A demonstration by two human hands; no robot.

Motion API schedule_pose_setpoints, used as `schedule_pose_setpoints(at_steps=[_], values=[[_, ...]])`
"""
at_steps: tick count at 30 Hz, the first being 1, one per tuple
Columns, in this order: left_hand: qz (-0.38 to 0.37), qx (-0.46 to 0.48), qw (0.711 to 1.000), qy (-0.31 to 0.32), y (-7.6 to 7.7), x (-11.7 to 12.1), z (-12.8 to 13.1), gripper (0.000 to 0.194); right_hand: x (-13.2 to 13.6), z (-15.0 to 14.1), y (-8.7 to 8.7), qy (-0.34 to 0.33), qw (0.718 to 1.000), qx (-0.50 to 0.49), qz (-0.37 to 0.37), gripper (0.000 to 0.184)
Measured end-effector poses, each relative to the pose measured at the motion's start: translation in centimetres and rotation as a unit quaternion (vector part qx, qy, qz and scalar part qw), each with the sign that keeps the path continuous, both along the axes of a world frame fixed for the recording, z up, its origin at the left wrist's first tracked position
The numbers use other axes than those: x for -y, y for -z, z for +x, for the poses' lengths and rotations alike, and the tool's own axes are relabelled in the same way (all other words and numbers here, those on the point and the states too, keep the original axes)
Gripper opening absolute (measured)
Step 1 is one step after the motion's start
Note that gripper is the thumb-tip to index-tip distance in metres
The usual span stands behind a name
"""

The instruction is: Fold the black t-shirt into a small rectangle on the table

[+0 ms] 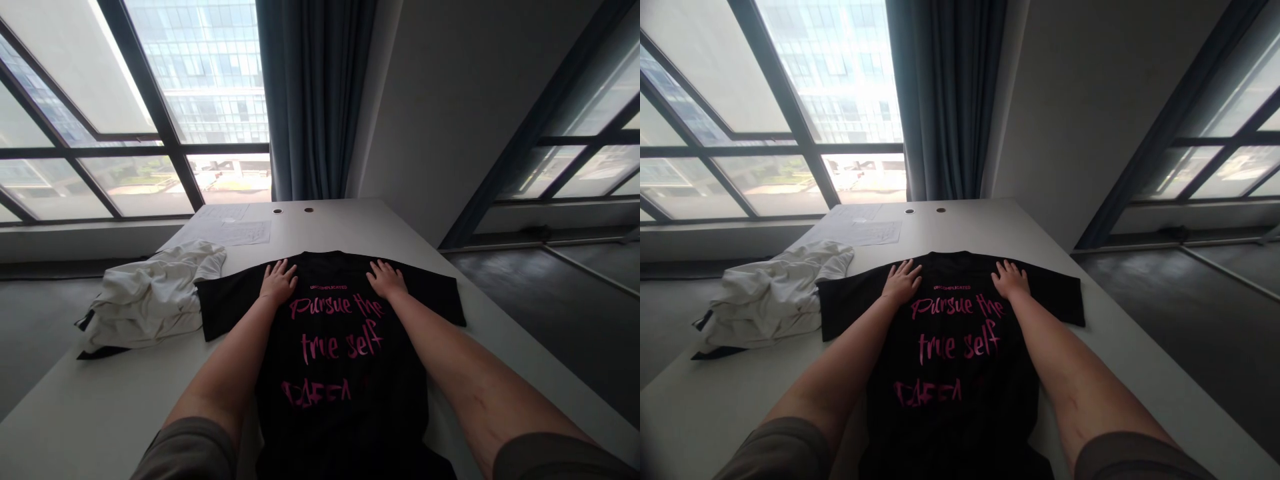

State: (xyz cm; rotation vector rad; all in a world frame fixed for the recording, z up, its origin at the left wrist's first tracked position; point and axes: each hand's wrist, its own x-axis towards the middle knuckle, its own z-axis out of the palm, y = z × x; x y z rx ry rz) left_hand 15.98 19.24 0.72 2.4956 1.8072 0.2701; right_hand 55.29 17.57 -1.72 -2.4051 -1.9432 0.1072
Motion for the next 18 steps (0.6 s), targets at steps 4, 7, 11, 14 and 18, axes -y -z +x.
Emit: schedule_pose_setpoints(at_steps=[4, 7, 11, 14, 18], values=[[-0.049, -0.016, 0.996, 0.071, 0.1, -0.1, 0.0, 0.063, 0.2, -0.2, -0.3, -0.004, 1.0, -0.004, 0.001, 0.069], [-0.067, -0.026, 0.996, 0.058, -0.1, -0.3, 0.1, 0.066, 0.5, -0.5, -0.5, -0.001, 1.0, 0.007, 0.002, 0.067], [-0.066, -0.019, 0.996, 0.049, -0.5, 0.1, 0.3, 0.065, 0.9, -1.0, -0.6, -0.011, 0.999, 0.035, 0.037, 0.061], [-0.038, 0.0, 0.997, 0.06, -0.8, 0.8, 0.2, 0.058, 1.0, -1.1, -0.7, -0.101, 0.993, 0.028, 0.047, 0.058], [-0.017, 0.014, 0.992, 0.123, -1.1, 1.4, -0.3, 0.04, 1.1, -0.8, -1.0, -0.202, 0.979, 0.008, 0.002, 0.062]])
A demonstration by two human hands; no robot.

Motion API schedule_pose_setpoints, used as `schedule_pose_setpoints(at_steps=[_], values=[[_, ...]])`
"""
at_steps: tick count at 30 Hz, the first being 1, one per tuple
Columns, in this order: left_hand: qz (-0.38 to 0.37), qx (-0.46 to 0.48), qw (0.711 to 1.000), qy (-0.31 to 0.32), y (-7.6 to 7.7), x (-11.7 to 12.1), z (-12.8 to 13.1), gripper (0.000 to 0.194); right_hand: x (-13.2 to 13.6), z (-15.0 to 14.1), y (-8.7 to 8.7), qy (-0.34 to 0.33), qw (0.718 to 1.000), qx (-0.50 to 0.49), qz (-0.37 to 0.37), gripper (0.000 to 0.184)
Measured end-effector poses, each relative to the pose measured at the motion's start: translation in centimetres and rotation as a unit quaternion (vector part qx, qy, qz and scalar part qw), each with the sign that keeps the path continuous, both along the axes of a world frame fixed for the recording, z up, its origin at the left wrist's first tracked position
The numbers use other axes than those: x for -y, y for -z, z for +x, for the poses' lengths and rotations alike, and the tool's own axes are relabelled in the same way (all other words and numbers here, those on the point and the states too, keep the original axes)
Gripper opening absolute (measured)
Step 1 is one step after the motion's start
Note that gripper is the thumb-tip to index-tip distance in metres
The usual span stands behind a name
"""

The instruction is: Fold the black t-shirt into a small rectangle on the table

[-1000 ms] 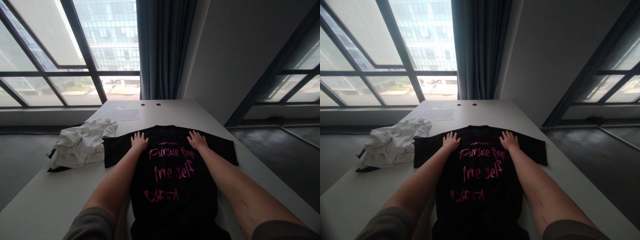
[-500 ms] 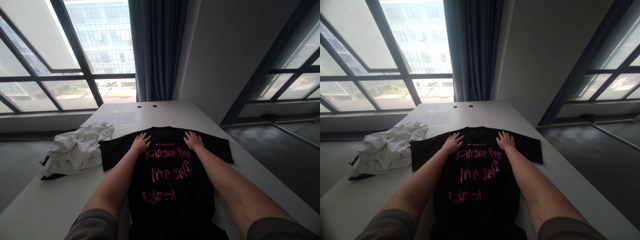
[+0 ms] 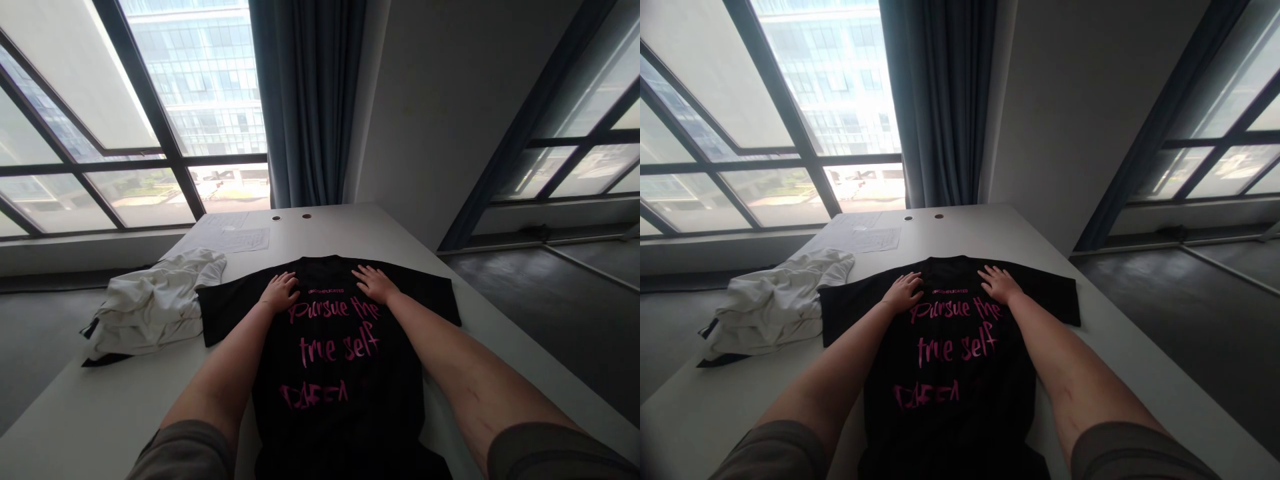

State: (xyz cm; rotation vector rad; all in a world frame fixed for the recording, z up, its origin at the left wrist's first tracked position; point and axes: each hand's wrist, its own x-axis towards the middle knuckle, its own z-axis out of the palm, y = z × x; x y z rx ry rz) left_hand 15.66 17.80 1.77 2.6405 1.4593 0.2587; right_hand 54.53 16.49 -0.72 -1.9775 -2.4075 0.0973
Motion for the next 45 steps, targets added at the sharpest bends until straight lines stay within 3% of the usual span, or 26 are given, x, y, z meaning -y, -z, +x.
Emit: schedule_pose_setpoints(at_steps=[3, 6, 10, 13, 16, 22, 26, 31, 36, 39, 42, 45], values=[[-0.002, -0.003, 1.0, 0.031, -0.3, 0.1, -0.2, 0.028, 0.2, 0.3, -0.5, -0.014, 1.0, 0.003, -0.009, 0.062], [0.005, -0.007, 1.0, 0.023, -0.8, -0.3, 0.6, 0.031, -0.1, 0.2, -1.6, -0.031, 0.999, -0.011, -0.002, 0.057], [-0.001, -0.003, 0.997, -0.082, -1.5, -1.7, 3.4, 0.047, -2.0, -1.7, -2.8, 0.004, 0.999, -0.039, 0.031, 0.05], [-0.01, 0.001, 0.986, -0.164, -0.9, -3.0, 5.5, 0.056, -4.0, -3.9, -2.2, 0.066, 0.997, -0.042, 0.025, 0.059], [-0.035, -0.002, 0.978, -0.207, 0.5, -3.8, 6.4, 0.065, -5.2, -5.5, -1.0, 0.123, 0.992, -0.038, -0.009, 0.065], [-0.054, -0.003, 0.981, -0.188, 1.4, -4.0, 6.0, 0.078, -4.9, -5.5, -0.9, 0.12, 0.991, -0.022, -0.055, 0.072], [-0.063, -0.014, 0.981, -0.184, 1.0, -3.9, 6.1, 0.082, -3.1, -6.1, -1.5, 0.113, 0.99, -0.024, -0.082, 0.074], [-0.056, -0.02, 0.981, -0.187, 1.0, -3.8, 6.3, 0.084, 2.3, -7.4, -1.2, 0.108, 0.992, -0.023, -0.062, 0.073], [-0.021, 0.002, 0.982, -0.19, 0.7, -3.2, 6.1, 0.073, 8.0, -4.5, -0.5, 0.138, 0.99, -0.006, -0.016, 0.067], [0.063, 0.024, 0.985, -0.158, -0.2, -2.1, 6.5, 0.054, 9.7, -2.5, -0.3, 0.172, 0.985, 0.003, -0.007, 0.071], [0.117, 0.038, 0.991, -0.053, -1.0, 0.3, 8.5, 0.043, 10.1, -1.8, -0.3, 0.172, 0.985, 0.01, -0.009, 0.074], [0.116, 0.038, 0.991, 0.062, -0.7, 4.0, 11.5, 0.05, 10.0, -2.1, -0.4, 0.17, 0.985, 0.009, -0.008, 0.076]])
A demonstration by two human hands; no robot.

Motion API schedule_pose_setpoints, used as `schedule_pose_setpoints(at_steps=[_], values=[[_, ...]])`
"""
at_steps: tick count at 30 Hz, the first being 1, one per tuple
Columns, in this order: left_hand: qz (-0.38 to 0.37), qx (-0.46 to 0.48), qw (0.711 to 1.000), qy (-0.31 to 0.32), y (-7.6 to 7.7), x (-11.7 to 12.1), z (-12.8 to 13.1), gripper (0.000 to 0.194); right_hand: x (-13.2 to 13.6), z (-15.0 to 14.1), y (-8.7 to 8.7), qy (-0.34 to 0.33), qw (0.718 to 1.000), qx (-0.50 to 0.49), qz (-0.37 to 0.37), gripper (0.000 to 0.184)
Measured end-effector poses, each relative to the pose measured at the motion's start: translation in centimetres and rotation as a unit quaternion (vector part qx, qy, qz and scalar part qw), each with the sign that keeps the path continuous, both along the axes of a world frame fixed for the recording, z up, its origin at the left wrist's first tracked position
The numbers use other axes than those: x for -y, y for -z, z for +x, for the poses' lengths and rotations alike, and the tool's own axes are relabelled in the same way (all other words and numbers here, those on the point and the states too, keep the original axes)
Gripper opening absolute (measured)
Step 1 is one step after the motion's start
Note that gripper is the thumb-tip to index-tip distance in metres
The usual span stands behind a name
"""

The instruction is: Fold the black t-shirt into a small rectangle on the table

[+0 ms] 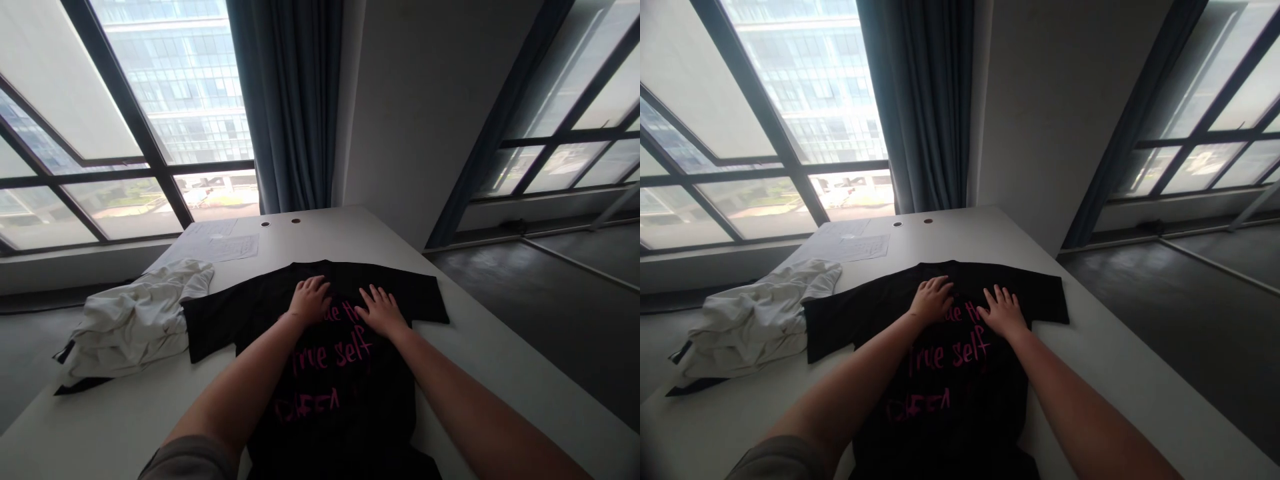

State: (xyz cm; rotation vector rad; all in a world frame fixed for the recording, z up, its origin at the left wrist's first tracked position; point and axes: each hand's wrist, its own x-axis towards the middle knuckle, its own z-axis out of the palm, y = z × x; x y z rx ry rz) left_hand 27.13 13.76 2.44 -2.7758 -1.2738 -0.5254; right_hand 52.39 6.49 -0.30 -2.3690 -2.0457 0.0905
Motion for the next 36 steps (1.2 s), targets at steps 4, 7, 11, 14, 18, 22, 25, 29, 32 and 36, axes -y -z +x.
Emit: schedule_pose_setpoints(at_steps=[4, 7, 11, 14, 18, 22, 25, 29, 32, 36], values=[[-0.065, -0.054, 0.995, 0.054, 1.3, 4.5, 2.2, 0.063, 0.0, -0.2, 0.0, -0.005, 1.0, -0.004, 0.008, 0.079], [-0.106, -0.082, 0.988, 0.075, 1.4, 6.6, 1.6, 0.067, 0.0, 0.0, 0.1, -0.005, 1.0, -0.001, 0.016, 0.079], [-0.129, -0.107, 0.981, 0.1, 0.4, 9.1, 0.0, 0.071, 0.1, 0.1, 0.0, -0.01, 1.0, -0.006, 0.023, 0.079], [-0.132, -0.11, 0.977, 0.13, -1.1, 10.8, -0.7, 0.076, 0.2, 0.1, -0.1, -0.01, 0.999, -0.015, 0.028, 0.077], [-0.134, -0.091, 0.976, 0.143, -3.4, 10.5, 0.1, 0.058, 0.6, 0.0, -0.3, -0.083, 0.995, -0.03, 0.051, 0.066], [-0.096, -0.059, 0.991, 0.071, -3.8, 7.0, 2.4, 0.045, 0.9, 0.0, -0.9, -0.208, 0.977, -0.049, 0.007, 0.056], [-0.095, -0.053, 0.994, 0.015, -2.2, 3.9, 3.6, 0.052, 1.2, 0.2, -1.4, -0.217, 0.974, -0.062, -0.013, 0.053], [-0.162, -0.097, 0.982, -0.015, 0.2, 1.7, 3.6, 0.062, 1.5, 0.3, -1.9, -0.227, 0.971, -0.071, -0.029, 0.054], [-0.173, -0.101, 0.979, -0.021, 1.2, 1.6, 3.0, 0.066, 1.5, 0.5, -2.0, -0.228, 0.97, -0.079, -0.033, 0.055], [-0.178, -0.08, 0.975, -0.104, 1.7, 1.1, 1.7, 0.073, 1.3, 0.6, -1.8, -0.226, 0.97, -0.089, -0.031, 0.056]])
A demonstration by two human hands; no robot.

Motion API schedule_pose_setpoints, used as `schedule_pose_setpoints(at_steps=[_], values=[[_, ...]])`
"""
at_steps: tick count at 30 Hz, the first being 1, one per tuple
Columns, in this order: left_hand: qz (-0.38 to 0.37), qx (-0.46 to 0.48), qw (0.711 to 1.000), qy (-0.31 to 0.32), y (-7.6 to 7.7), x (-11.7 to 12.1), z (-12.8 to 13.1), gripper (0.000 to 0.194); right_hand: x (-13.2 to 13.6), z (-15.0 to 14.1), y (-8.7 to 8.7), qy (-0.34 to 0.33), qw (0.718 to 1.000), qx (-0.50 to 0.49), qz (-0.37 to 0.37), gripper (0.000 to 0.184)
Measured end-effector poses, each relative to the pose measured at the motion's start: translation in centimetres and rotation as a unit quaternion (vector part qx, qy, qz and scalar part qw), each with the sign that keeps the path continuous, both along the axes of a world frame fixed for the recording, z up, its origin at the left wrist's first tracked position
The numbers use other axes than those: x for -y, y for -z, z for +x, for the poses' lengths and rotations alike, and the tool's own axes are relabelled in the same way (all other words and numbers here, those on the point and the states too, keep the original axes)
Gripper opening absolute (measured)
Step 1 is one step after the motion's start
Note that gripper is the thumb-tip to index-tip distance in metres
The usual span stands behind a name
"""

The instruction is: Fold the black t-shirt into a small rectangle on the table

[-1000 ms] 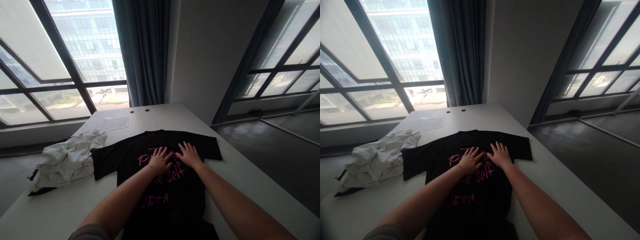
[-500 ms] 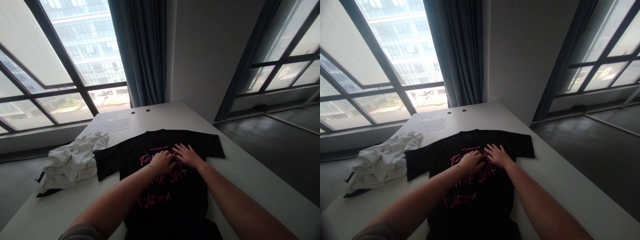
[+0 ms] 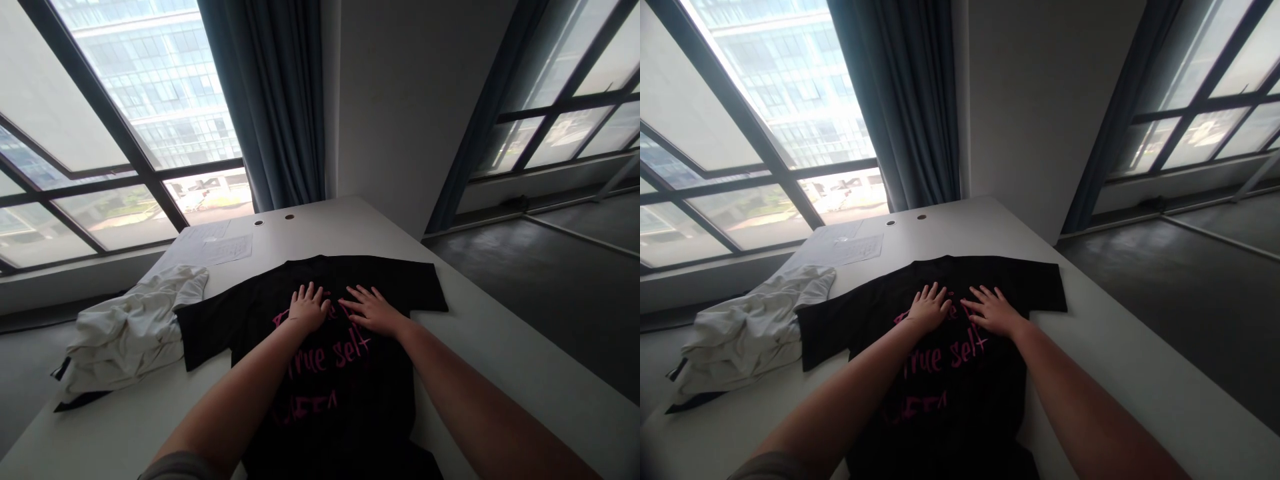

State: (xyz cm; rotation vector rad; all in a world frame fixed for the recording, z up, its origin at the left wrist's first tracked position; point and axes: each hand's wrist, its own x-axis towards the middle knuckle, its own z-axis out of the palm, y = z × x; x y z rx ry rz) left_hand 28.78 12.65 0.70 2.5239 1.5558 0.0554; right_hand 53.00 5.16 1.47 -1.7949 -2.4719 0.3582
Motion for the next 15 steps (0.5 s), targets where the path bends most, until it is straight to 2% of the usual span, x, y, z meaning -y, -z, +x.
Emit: schedule_pose_setpoints(at_steps=[2, 4, 7, 10, 12, 15], values=[[0.014, 0.001, 0.997, -0.08, 0.1, -1.2, -1.2, 0.077, -0.1, 0.0, 0.1, 0.003, 1.0, -0.007, -0.003, 0.056], [0.018, -0.001, 0.992, -0.122, 0.1, -2.8, -2.5, 0.077, -0.1, 0.0, 0.0, 0.005, 1.0, -0.013, -0.007, 0.057], [0.007, -0.002, 0.995, -0.095, -0.1, -5.3, -4.3, 0.072, 0.0, 0.0, -0.4, 0.004, 1.0, -0.014, -0.014, 0.058], [0.011, 0.0, 0.998, -0.07, -0.2, -6.7, -5.4, 0.068, 0.0, 0.0, -0.6, 0.007, 1.0, -0.012, -0.016, 0.06], [0.019, 0.004, 0.997, -0.078, -0.2, -7.1, -5.8, 0.068, 0.0, 0.1, -0.5, 0.009, 1.0, -0.011, -0.015, 0.062], [0.025, 0.007, 0.992, -0.126, -0.1, -7.0, -5.9, 0.069, -0.1, -0.1, 0.0, 0.024, 1.0, -0.01, -0.007, 0.064]])
